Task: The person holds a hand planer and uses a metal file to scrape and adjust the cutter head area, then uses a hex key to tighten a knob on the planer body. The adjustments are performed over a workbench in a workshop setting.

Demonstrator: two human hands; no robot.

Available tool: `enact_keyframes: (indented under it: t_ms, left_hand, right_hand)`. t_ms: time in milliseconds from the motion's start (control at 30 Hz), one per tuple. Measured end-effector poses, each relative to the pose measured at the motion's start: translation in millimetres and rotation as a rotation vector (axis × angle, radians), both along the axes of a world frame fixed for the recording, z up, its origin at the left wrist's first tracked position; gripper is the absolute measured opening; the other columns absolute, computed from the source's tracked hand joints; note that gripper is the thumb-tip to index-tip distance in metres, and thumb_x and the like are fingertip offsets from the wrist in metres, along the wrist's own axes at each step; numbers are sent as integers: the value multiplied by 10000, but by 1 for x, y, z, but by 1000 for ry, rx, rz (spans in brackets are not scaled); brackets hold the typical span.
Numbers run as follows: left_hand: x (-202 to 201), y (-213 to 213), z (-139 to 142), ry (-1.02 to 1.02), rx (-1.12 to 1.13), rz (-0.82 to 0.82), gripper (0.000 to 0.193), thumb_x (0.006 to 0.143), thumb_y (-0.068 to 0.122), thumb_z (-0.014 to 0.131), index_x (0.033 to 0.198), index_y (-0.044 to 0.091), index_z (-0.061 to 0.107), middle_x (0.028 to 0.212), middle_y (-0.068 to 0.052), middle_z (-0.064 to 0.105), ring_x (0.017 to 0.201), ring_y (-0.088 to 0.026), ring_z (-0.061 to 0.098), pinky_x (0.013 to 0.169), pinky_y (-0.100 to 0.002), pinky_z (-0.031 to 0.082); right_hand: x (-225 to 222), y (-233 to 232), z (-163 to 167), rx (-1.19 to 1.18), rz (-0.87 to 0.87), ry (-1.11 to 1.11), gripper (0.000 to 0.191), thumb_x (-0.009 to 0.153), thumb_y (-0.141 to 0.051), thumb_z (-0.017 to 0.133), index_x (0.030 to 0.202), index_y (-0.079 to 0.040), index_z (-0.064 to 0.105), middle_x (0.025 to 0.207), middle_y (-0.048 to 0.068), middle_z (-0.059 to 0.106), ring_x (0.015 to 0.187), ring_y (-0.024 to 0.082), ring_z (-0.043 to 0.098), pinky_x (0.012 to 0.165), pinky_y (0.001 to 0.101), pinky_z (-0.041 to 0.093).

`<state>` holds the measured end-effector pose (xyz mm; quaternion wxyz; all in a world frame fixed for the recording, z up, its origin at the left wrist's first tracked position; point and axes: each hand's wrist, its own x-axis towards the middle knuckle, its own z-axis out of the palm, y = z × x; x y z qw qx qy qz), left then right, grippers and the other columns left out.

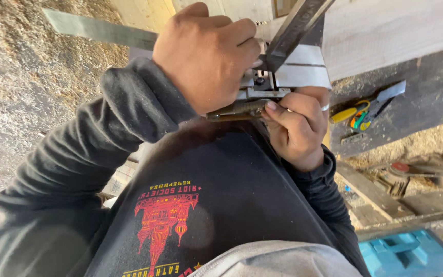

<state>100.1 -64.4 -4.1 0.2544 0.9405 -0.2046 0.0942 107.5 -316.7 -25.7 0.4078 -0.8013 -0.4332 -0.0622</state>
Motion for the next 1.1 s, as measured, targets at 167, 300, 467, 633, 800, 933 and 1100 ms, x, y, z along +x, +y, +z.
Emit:
enact_keyframes:
  t_ms: [167,300,467,633,800,933,1100]
  left_hand:
    - [-1,0,0,35,58,-47,104,855,218,719,909,141,675,931,5,598,801,-194,646,722,-380,449]
    - [-2,3,0,-18,27,-7,63,899,201,703,928,152,676,885,4,587,811,-198,637,737,-383,442]
    - [-2,2,1,-1,12,-15,67,893,203,703,912,149,668,880,6,584,825,-199,645,748,-390,447]
    - [-1,1,2,20,1,-31,80,916,216,714,922,148,673,892,10,592,829,-194,652,750,-388,453]
    - [-1,-1,2,-10,27,9,86,885,217,708,939,156,681,927,3,595,801,-191,651,714,-379,452]
    - [-1,2,1,12,41,-34,91,860,217,704,913,152,667,920,1,592,793,-202,645,716,-393,451]
    - [-1,4,0,0,-25,-21,72,954,212,700,941,147,671,883,-2,578,812,-200,634,741,-392,440]
  right_hand:
    - [-1,-1,2,-28,-11,9,245,930,0,871,1031,-42,652,1026,89,599,910,309,573,805,427,479]
    - [-1,-1,2,5,2,-6,246,909,-21,867,1019,-46,648,1016,88,599,904,308,577,803,427,487]
    - [0,2,1,1,-2,-6,243,925,8,860,1021,-41,642,1024,90,604,902,312,575,799,426,482]
    - [0,0,2,-26,-12,-6,232,928,12,855,1007,-43,644,1020,96,602,890,317,568,786,430,466]
    - [-1,-2,-2,29,6,-8,253,899,-2,867,993,-47,637,1001,87,599,875,297,574,779,426,474]
    - [-2,-2,-3,1,4,-16,253,910,26,868,1015,-40,647,1013,97,604,881,305,569,787,425,472]
    - [-2,-1,0,-13,-16,11,266,915,38,871,1014,-45,638,1027,93,612,904,305,581,804,425,475]
